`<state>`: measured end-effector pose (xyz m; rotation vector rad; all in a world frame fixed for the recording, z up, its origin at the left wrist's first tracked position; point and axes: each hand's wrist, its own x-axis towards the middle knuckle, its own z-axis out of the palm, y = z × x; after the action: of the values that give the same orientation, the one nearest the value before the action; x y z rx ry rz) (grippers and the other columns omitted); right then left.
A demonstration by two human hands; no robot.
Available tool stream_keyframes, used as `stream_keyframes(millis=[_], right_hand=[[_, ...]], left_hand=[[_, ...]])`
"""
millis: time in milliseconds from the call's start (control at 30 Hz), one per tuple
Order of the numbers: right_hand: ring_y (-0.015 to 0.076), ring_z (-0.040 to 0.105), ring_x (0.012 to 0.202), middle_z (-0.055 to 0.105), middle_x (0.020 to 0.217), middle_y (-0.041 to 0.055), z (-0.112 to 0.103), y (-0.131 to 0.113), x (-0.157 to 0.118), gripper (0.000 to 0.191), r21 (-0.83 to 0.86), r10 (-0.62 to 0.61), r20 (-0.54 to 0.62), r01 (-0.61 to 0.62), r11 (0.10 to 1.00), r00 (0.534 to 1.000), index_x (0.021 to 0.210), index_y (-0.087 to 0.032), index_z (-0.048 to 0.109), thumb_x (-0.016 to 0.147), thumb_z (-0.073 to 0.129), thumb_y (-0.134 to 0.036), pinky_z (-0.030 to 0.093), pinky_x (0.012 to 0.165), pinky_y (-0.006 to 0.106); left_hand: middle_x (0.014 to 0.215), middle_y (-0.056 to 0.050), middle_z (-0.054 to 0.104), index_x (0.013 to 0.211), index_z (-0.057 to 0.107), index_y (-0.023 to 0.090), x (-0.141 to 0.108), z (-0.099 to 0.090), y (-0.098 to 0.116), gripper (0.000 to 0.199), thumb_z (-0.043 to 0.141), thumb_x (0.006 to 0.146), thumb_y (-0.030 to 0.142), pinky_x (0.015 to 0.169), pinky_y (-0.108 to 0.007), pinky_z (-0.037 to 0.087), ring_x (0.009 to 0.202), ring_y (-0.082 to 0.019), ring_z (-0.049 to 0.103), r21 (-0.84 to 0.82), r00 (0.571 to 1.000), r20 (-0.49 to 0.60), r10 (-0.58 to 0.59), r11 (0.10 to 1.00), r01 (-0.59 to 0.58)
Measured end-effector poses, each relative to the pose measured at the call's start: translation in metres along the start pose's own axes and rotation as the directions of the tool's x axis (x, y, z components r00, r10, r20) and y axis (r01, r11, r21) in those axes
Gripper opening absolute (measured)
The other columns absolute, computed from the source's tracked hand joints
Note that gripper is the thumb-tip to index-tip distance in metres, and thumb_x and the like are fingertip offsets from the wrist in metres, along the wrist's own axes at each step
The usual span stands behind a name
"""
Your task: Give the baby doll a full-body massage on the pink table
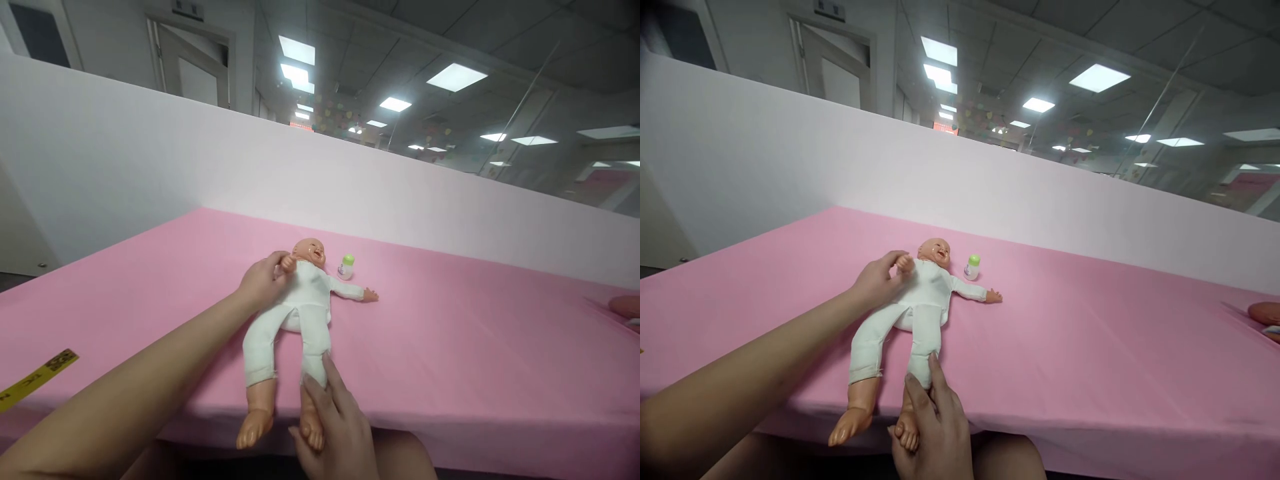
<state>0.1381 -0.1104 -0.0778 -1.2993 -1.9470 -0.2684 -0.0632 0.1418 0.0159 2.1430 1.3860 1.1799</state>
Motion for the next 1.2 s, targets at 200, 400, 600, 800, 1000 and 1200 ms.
stream_keyframes(millis=[200, 400, 600, 800, 1000, 1200], right_hand=[[0.0359, 0.074, 0.121, 0.044, 0.168, 0.0133, 0.001, 0.003, -0.001, 0.071, 0.011, -0.001, 0.001, 0.001, 1.0, 1.0, 0.145, -0.027, 0.065, 0.075, 0.075, -0.019, 0.069, 0.09, 0.041], [0.0352, 0.074, 0.121, 0.052, 0.162, 0.0097, -0.033, 0.0, 0.019, 0.066, 0.058, 0.02, 0.023, -0.022, 0.998, 1.0, 0.141, -0.029, 0.068, 0.076, 0.079, -0.02, 0.069, 0.094, 0.038], [0.0348, 0.072, 0.126, 0.064, 0.151, 0.009, -0.047, 0.004, 0.073, 0.053, 0.102, 0.079, -0.055, -0.073, 0.992, 0.995, 0.137, -0.03, 0.072, 0.084, 0.078, -0.027, 0.068, 0.097, 0.042], [0.0334, 0.063, 0.139, 0.058, 0.157, 0.0114, -0.025, 0.027, 0.141, 0.049, 0.148, 0.148, 0.066, -0.157, 0.976, 0.987, 0.135, -0.025, 0.072, 0.086, 0.076, -0.028, 0.06, 0.11, 0.048], [0.0335, 0.06, 0.143, 0.058, 0.157, 0.0128, 0.004, 0.039, 0.169, 0.051, 0.185, 0.223, 0.125, -0.243, 0.952, 0.967, 0.134, -0.024, 0.073, 0.083, 0.076, -0.022, 0.054, 0.116, 0.053], [0.0343, 0.062, 0.14, 0.059, 0.156, 0.014, -0.006, 0.034, 0.15, 0.049, 0.237, 0.204, 0.062, -0.213, 0.948, 0.977, 0.133, -0.023, 0.072, 0.085, 0.076, -0.026, 0.055, 0.115, 0.054]], left_hand=[[0.096, -0.009, 0.077, 0.105, 0.071, 0.027, 0.013, 0.014, 0.015, 0.022, 0.064, 0.095, 0.045, 0.082, -0.042, 0.048, 0.098, -0.033, 0.071, 0.347, 0.932, 0.275, 0.237, 0.879, -0.326], [0.13, -0.009, 0.074, 0.137, 0.07, 0.035, 0.001, 0.026, 0.004, 0.037, 0.049, 0.107, 0.036, 0.109, -0.048, 0.042, 0.131, -0.033, 0.06, 0.41, 0.877, 0.312, 0.364, 0.781, -0.47], [0.157, -0.011, 0.057, 0.155, 0.056, 0.039, -0.002, 0.028, 0.002, 0.048, 0.043, 0.109, 0.037, 0.116, -0.054, 0.037, 0.149, -0.038, 0.046, 0.452, 0.866, 0.331, 0.376, 0.742, -0.495], [0.128, -0.014, 0.07, 0.138, 0.07, 0.036, -0.005, 0.026, 0.01, 0.039, 0.053, 0.103, 0.033, 0.117, -0.056, 0.035, 0.135, -0.036, 0.054, 0.441, 0.874, 0.307, 0.377, 0.757, -0.482], [0.111, -0.016, 0.069, 0.122, 0.077, 0.031, -0.007, 0.033, 0.01, 0.03, 0.058, 0.099, 0.035, 0.103, -0.054, 0.045, 0.116, -0.036, 0.059, 0.424, 0.927, 0.199, 0.319, 0.824, -0.375], [0.116, -0.014, 0.069, 0.139, 0.068, 0.031, 0.001, 0.031, 0.0, 0.04, 0.055, 0.103, 0.043, 0.095, -0.048, 0.049, 0.115, -0.035, 0.061, 0.326, 0.98, 0.066, 0.187, 0.924, -0.198]])
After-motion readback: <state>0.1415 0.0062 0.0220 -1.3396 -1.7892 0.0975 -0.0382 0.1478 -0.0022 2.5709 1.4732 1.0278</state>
